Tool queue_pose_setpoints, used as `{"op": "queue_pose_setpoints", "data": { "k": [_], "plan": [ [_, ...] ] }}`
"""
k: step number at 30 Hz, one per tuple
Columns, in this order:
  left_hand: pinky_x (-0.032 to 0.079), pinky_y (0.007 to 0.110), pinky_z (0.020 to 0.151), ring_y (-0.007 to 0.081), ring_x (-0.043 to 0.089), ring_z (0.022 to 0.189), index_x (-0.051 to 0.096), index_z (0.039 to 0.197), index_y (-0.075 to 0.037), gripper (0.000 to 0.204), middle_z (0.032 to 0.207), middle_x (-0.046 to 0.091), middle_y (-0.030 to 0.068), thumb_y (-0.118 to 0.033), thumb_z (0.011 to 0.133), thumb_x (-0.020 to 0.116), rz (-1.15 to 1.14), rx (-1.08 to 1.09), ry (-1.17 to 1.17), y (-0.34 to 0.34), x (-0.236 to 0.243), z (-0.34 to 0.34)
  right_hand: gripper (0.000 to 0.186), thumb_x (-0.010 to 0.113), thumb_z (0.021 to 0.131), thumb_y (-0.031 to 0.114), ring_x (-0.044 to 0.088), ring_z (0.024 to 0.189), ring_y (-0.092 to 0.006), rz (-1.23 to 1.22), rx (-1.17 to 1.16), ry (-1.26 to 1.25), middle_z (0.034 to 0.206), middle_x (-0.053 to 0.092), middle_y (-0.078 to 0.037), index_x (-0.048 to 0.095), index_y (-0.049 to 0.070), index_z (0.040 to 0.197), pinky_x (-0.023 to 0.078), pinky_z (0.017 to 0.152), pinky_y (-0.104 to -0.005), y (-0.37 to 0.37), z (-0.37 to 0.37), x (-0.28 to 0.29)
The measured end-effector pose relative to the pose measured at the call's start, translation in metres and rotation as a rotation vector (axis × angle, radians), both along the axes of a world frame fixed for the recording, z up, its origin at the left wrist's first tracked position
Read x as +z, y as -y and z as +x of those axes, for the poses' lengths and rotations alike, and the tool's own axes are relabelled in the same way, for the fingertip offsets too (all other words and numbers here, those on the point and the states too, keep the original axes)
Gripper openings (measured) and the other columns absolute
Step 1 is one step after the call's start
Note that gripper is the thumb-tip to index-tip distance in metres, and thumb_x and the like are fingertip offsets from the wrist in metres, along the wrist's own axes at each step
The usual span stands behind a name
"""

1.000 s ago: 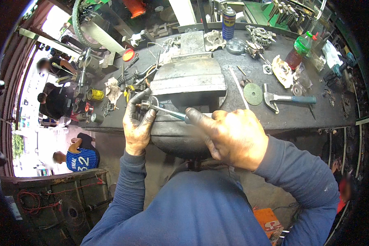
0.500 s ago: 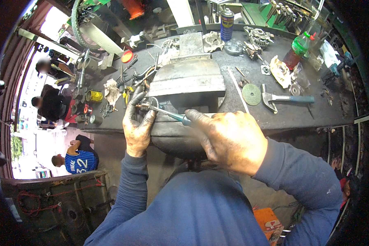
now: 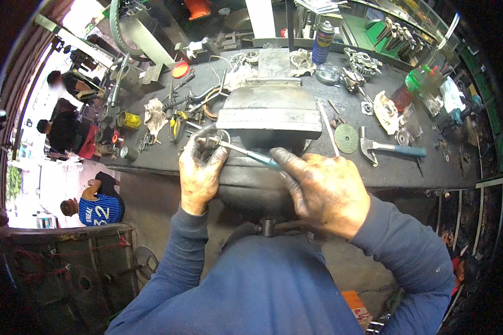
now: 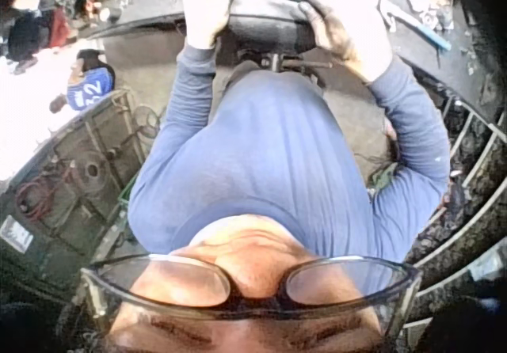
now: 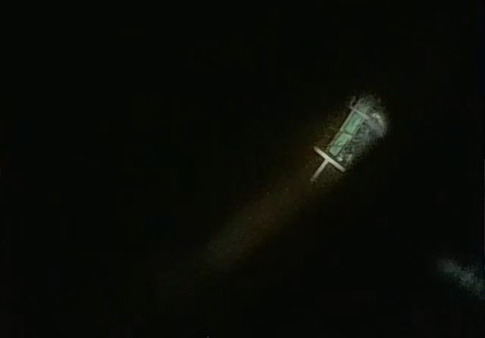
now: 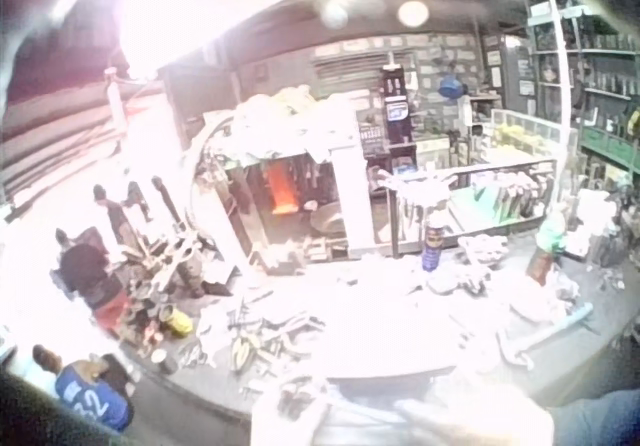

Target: The person cleans a small mechanical component with a rag, then uses a hammer to tap it. They secure the part in a bench vise and use a screwdriver and pliers to adjust or remove a small internal piece. The person continues to manipulate the component with pliers and a screwdriver throughout the clip.

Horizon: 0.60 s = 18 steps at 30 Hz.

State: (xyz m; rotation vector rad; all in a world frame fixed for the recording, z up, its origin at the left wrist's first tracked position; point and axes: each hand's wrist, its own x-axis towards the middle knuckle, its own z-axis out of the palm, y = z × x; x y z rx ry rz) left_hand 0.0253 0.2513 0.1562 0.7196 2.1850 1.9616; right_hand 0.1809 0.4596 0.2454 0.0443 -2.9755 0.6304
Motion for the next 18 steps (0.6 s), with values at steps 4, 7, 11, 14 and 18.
{"op": "queue_pose_setpoints", "data": {
  "k": [4,7,11,14,18],
  "plan": [
    [0.054,0.030,0.093,0.0149,0.066,0.102,0.062,0.135,0.002,0.044,0.111,0.071,0.0083,0.002,0.093,0.074,-0.001,0.013,-0.019,0.001,-0.003,-0.001,0.039,0.064,0.099,0.018,0.072,0.082,-0.0437,-0.271,-0.023,0.180,0.089,0.072,-0.027,0.066,0.001,0.135,0.056,0.075,-0.0519,-0.004,-0.010,0.015],
    [0.054,0.030,0.092,0.0148,0.066,0.101,0.062,0.135,0.002,0.043,0.111,0.071,0.0083,0.001,0.093,0.073,-0.003,0.007,-0.005,0.000,-0.001,-0.001,0.039,0.065,0.099,0.021,0.072,0.082,-0.0442,-0.324,-0.022,0.158,0.091,0.072,-0.026,0.067,0.004,0.135,0.056,0.076,-0.0513,-0.009,-0.010,0.005],
    [0.053,0.032,0.094,0.0150,0.065,0.100,0.062,0.131,0.002,0.039,0.112,0.071,0.0082,-0.004,0.094,0.074,0.041,0.011,0.070,-0.001,0.003,0.002,0.042,0.067,0.098,0.024,0.071,0.070,-0.0370,0.194,0.020,-0.009,0.083,0.070,-0.016,0.066,0.014,0.139,0.056,0.063,-0.0480,-0.003,-0.005,0.008],
    [0.054,0.030,0.089,0.0136,0.066,0.097,0.064,0.133,0.002,0.042,0.108,0.072,0.0076,-0.004,0.093,0.077,-0.036,0.062,0.031,-0.005,0.006,0.003,0.045,0.069,0.097,0.025,0.070,0.066,-0.0338,0.287,0.021,-0.065,0.081,0.068,-0.014,0.064,0.015,0.141,0.056,0.059,-0.0474,-0.001,-0.003,0.007],
    [0.053,0.030,0.086,0.0130,0.064,0.094,0.067,0.129,0.001,0.043,0.103,0.073,0.0072,-0.014,0.092,0.083,-0.100,0.134,0.030,-0.009,0.014,0.004,0.043,0.068,0.096,0.024,0.070,0.068,-0.0349,0.241,-0.013,-0.038,0.084,0.069,-0.014,0.066,0.015,0.139,0.057,0.061,-0.0481,-0.004,-0.015,0.006]
  ]
}}
